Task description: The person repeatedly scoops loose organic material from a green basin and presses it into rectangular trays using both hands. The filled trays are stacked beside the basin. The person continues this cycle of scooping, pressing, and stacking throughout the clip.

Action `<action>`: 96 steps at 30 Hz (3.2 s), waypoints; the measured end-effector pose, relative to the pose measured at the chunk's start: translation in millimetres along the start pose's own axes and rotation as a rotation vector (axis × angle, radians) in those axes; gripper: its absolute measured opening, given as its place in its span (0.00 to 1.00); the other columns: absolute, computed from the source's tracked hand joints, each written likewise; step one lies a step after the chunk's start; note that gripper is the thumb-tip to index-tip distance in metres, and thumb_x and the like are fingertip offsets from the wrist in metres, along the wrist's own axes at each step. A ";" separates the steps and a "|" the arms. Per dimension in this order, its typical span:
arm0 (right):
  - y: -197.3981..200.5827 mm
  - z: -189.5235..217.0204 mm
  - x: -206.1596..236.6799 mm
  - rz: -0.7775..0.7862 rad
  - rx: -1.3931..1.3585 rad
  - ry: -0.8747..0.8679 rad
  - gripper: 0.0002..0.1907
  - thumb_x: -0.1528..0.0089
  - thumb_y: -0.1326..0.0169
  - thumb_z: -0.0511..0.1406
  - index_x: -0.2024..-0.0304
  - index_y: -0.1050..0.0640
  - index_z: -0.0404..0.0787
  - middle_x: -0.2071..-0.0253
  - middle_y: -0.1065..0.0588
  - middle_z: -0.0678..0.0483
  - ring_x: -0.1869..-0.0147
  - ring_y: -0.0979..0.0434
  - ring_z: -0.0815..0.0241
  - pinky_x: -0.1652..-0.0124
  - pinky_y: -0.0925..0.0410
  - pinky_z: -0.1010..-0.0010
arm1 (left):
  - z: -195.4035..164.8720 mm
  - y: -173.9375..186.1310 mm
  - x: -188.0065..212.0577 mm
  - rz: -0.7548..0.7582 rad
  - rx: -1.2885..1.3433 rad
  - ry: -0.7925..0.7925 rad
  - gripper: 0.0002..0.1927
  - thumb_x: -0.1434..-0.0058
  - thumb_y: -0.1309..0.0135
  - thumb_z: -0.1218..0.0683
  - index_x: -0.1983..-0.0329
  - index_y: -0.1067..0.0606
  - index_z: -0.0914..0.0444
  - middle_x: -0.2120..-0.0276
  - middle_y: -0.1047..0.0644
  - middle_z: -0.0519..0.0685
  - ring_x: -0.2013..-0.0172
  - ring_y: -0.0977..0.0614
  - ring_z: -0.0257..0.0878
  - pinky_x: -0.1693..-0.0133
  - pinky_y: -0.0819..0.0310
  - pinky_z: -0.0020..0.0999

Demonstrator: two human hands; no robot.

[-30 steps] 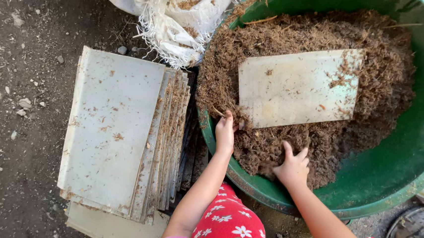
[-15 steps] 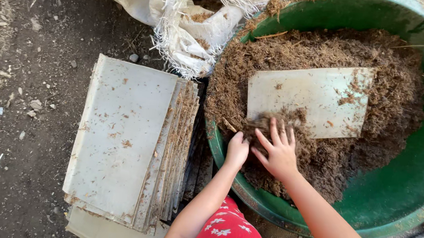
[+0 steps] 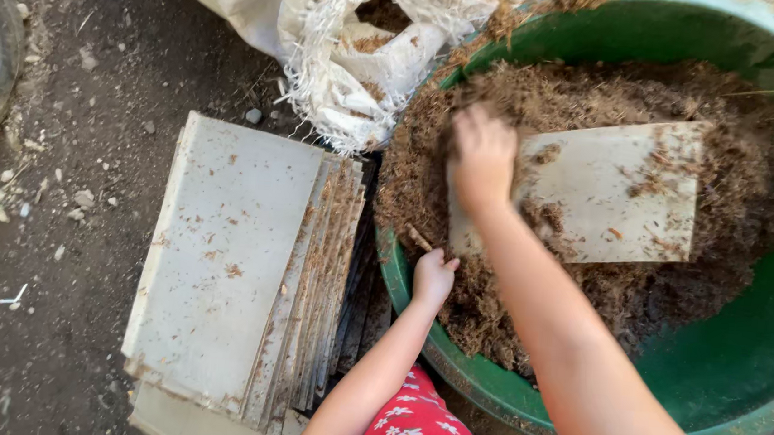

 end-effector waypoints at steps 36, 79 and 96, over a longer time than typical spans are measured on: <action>10.0 -312.7 263.8 0.073 0.104 -0.895 0.33 0.30 0.60 0.48 0.23 0.46 0.58 0.18 0.56 0.46 0.20 0.51 0.37 0.31 0.64 0.27 | -47.0 30.9 40.8 0.134 -0.271 -0.046 0.14 0.35 0.48 0.51 0.50 0.23 0.61 0.65 0.20 0.49 0.64 0.20 0.40 0.56 0.22 0.38; -57.9 -54.4 300.7 0.698 -0.071 -0.745 0.61 0.51 0.27 0.45 0.25 0.51 0.70 0.24 0.58 0.36 0.37 0.33 0.34 0.44 0.33 0.37 | -196.8 168.0 108.9 -0.502 -0.651 -1.038 0.19 0.34 0.46 0.61 0.41 0.25 0.54 0.37 0.27 0.48 0.49 0.18 0.41 0.42 0.27 0.46; 39.5 -89.1 266.5 -0.047 -0.877 -0.740 0.51 0.52 0.31 0.38 0.32 0.43 0.41 0.37 0.31 0.44 0.34 0.27 0.43 0.36 0.32 0.59 | -41.0 71.7 7.1 -0.354 0.473 -0.315 0.22 0.33 0.47 0.57 0.37 0.30 0.70 0.45 0.21 0.55 0.48 0.19 0.42 0.46 0.27 0.35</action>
Point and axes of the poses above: each hand's wrist, its own x-axis away from the middle knuckle, its own y-axis out of the back of the hand, z = x × y, the point moved 8 cm from there along -x, towards the middle knuckle
